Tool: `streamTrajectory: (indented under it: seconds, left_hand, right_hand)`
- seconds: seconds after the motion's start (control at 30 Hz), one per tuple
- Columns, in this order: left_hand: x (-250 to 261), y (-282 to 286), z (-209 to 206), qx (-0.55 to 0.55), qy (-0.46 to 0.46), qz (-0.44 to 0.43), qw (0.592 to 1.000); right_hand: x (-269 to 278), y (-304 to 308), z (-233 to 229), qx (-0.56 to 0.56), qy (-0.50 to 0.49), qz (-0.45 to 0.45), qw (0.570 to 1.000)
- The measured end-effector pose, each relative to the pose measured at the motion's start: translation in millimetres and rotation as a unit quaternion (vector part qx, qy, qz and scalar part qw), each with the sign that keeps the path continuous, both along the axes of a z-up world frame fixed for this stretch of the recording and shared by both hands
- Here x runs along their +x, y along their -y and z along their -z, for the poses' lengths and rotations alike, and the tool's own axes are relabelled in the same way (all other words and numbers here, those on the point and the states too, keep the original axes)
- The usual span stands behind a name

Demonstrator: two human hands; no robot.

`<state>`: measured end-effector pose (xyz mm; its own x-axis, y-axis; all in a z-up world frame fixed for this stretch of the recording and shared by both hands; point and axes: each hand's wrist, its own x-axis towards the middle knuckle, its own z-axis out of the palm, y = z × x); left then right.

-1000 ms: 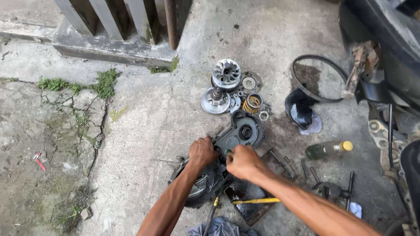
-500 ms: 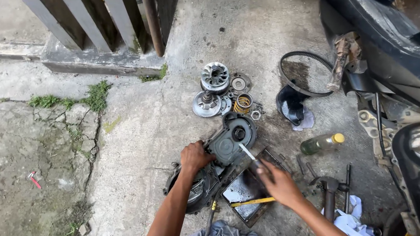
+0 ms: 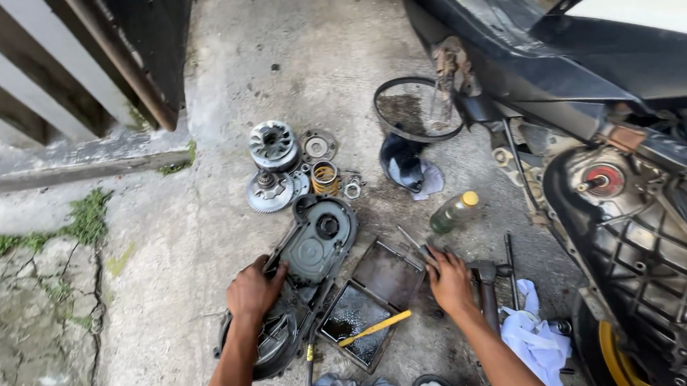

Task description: The person is sitting on the ground repairing a motorcycle engine casing. They use a screwdriver to pry at internal components and a hammer to tap parts into place. Various disassembled engine parts, including gears and a clutch assembly, are laid out on the concrete floor nearby.

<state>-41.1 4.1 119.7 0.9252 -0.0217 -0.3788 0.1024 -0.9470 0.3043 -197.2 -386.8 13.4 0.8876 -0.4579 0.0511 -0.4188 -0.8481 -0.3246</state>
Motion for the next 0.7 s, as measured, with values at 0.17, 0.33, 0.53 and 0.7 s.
streamTrajectory:
  seconds: [0.17,0.33,0.53,0.7]
  left_hand:
    - [1.8,-6.8,-0.8,0.036,-0.075,0.045,0.996]
    - [-1.1,-16.3,9.2,0.027,-0.084,0.020,0.996]
    - [-4.0,-29.4,15.7,-0.011,-0.053,0.023,0.998]
    - [-8.7,-28.2,14.6,0.013,-0.075,0.020,0.997]
  right_hand:
    - [2.3,2.2,3.1,-0.033,-0.025,0.011,0.999]
    - [-26.5,-7.4,-29.1,0.003,0.098,0.009,0.995]
    - [-115.0,10.7,-3.9,-0.100,0.116,0.133,0.979]
    - [-144.5,51.9,78.7,-0.161,-0.115,0.241,0.950]
